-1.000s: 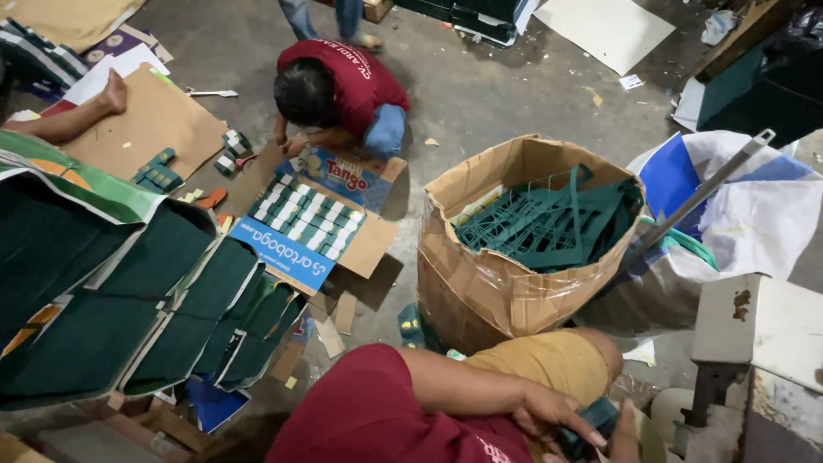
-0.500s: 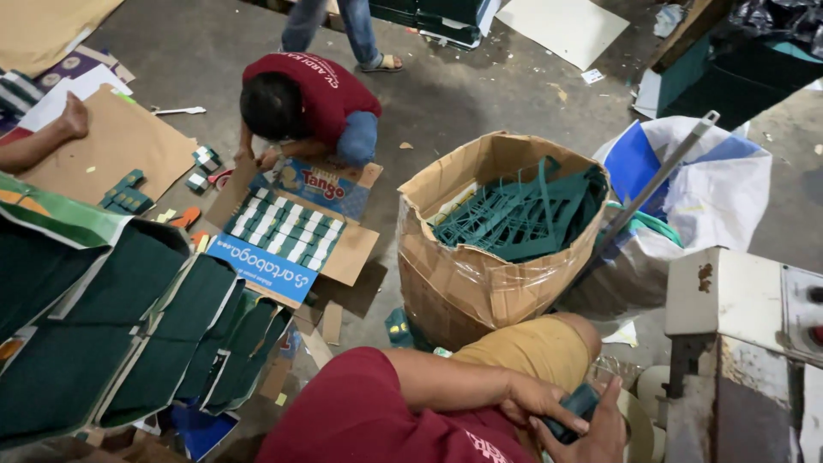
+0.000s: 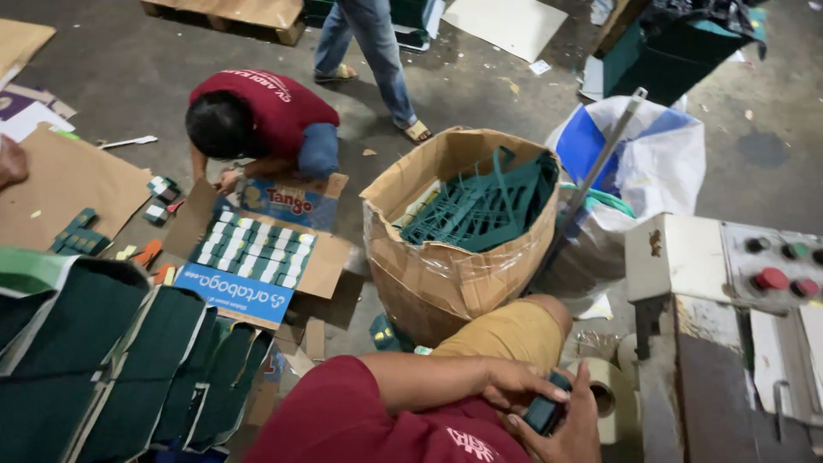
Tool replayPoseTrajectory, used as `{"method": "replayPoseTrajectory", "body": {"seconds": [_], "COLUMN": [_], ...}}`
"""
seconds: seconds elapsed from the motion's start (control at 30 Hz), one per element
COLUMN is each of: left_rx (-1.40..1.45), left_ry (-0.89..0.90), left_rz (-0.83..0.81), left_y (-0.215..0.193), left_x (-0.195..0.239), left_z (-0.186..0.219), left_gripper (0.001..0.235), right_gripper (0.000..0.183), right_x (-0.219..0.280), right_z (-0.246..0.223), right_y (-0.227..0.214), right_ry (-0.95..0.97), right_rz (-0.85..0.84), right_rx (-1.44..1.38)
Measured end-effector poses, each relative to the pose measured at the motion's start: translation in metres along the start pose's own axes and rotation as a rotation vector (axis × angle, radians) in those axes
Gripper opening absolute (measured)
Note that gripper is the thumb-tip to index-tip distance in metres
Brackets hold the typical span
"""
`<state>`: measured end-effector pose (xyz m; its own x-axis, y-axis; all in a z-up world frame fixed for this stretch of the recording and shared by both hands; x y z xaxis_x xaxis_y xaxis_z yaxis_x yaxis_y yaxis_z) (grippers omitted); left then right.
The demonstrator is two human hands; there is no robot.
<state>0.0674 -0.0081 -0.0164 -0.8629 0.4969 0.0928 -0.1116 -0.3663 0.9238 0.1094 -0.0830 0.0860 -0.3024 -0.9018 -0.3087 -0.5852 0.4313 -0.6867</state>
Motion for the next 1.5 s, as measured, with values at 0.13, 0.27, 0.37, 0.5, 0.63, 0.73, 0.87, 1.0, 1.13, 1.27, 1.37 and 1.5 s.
{"method": "replayPoseTrajectory", "body": {"seconds": [0.13,0.27,0.37,0.5,0.63,0.73,0.87,1.0,1.13,1.27,1.37,1.5], "left_rx": [0.007,-0.070,-0.067,-0.099,-0.113,-0.099,-0.054,-0.063,-0.047,-0.024,-0.057,-0.069], "left_ry": [-0.022,0.020,0.010,0.000,-0.042,-0.075,-0.064,-0.053,-0.087,-0.101,-0.114,-0.124], "left_rz": [0.044,0.155,0.138,0.136,0.131,0.200,0.183,0.174,0.168,0.186,0.232,0.144], "left_y": [-0.035,-0.012,0.015,0.015,0.009,0.012,0.013,0.015,0.014,0.019,0.018,0.030], "left_x": [-0.012,0.009,0.020,0.023,0.027,0.030,0.034,0.034,0.034,0.034,0.034,0.038], "left_z": [-0.020,-0.004,0.002,0.006,0.001,0.004,0.008,0.011,0.010,0.014,0.014,0.020], "left_gripper": [0.035,0.045,0.051,0.053,0.050,0.050,0.050,0.054,0.059,0.063,0.063,0.062], "right_gripper": [0.145,0.145,0.142,0.139,0.134,0.127,0.127,0.125,0.124,0.120,0.122,0.126], "right_x": [-0.008,-0.006,0.002,0.001,0.000,0.003,0.000,0.004,0.005,0.002,0.001,-0.003], "right_z": [-0.026,-0.026,-0.029,-0.030,-0.038,-0.038,-0.044,-0.041,-0.038,-0.042,-0.047,-0.051], "right_y": [-0.011,-0.011,-0.013,-0.013,-0.016,-0.017,-0.023,-0.019,-0.020,-0.025,-0.032,-0.047], "right_ry": [0.025,0.065,0.158,0.115,0.058,0.037,0.059,0.077,0.107,0.088,0.059,0.098], "right_rz": [0.038,0.020,-0.020,-0.049,0.022,0.055,0.049,0.026,0.056,0.046,0.042,-0.056], "right_rx": [0.034,0.088,0.142,0.178,0.184,0.195,0.083,0.057,0.068,0.102,0.094,-0.112]}}
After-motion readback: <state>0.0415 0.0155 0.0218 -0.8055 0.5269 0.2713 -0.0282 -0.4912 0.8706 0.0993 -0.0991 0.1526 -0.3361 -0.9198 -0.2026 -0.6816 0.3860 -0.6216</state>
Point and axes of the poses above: each hand's wrist, its own x-axis away from the middle knuckle, its own y-axis out of the palm, z = x × y, the point moved 5 cm from there along -x, towards the middle knuckle, and after that the axes turned 8 degrees about -y, right-handed, at the moved point
